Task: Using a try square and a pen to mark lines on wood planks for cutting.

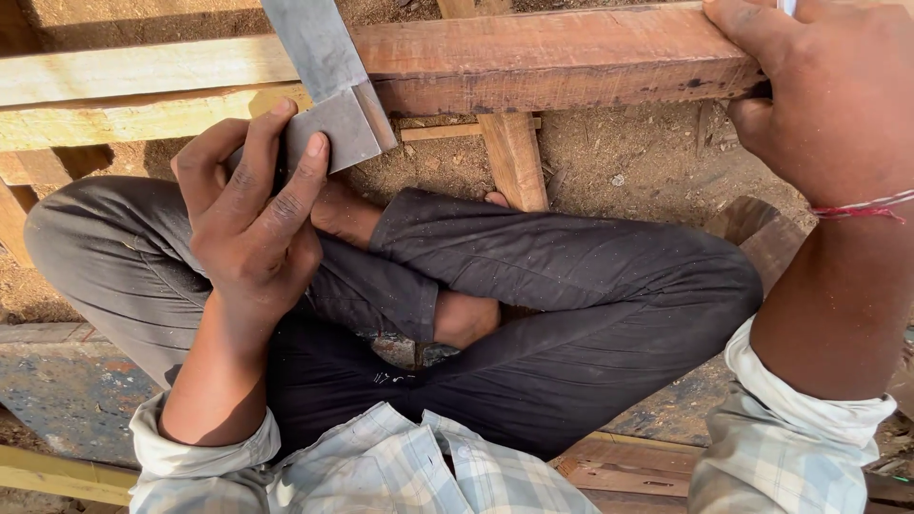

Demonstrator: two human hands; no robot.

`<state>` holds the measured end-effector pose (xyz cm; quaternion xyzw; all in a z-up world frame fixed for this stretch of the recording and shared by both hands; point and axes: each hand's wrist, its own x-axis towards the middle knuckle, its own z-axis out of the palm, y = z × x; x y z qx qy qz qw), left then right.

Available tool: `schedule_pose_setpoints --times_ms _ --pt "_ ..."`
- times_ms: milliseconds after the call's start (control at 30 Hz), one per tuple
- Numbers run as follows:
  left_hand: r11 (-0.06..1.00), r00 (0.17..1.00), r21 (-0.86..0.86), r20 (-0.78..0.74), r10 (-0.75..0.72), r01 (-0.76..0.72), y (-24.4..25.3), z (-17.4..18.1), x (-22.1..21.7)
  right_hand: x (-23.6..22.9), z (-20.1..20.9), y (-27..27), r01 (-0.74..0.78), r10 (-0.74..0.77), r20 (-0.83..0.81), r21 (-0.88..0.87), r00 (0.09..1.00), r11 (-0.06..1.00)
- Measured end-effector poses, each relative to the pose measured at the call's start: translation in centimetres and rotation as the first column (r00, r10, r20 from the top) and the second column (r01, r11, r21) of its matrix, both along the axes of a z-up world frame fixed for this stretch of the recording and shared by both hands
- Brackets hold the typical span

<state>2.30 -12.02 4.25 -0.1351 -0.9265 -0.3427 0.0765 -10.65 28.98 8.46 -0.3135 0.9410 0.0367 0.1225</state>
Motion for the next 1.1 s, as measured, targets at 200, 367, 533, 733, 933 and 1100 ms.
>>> schedule_pose_setpoints --times_ms 200,367,533,733,933,1100 --pt "0.984 0.988 -0.083 0.015 -0.155 0.156 2.8 3.4 -2.3 2.7 -0.4 -0.4 0.026 -0.023 -0.093 0.036 0.995 0.999" --pt "0.953 0.965 -0.148 0.049 -0.259 0.263 4.3 1.4 -0.5 5.2 -2.4 0.1 0.052 -0.07 -0.124 -0.144 0.99 0.988" --pt "0.926 0.942 -0.175 0.072 -0.326 0.334 5.8 0.7 0.4 7.4 -4.9 0.6 0.061 -0.074 -0.226 -0.067 0.971 0.996" --pt "0.899 0.934 -0.251 0.093 -0.346 0.358 6.4 0.0 0.7 7.9 -5.4 0.4 0.07 -0.088 -0.231 -0.086 0.969 0.994" --pt "0.887 0.924 -0.258 0.087 -0.373 0.382 6.7 -1.2 0.6 8.5 -5.9 0.5 0.118 -0.118 -0.219 -0.013 0.969 0.993" --pt "0.889 0.937 -0.301 0.066 -0.343 0.346 6.9 -2.9 1.4 8.5 -6.1 0.5 0.11 -0.105 -0.227 0.007 0.968 0.994"
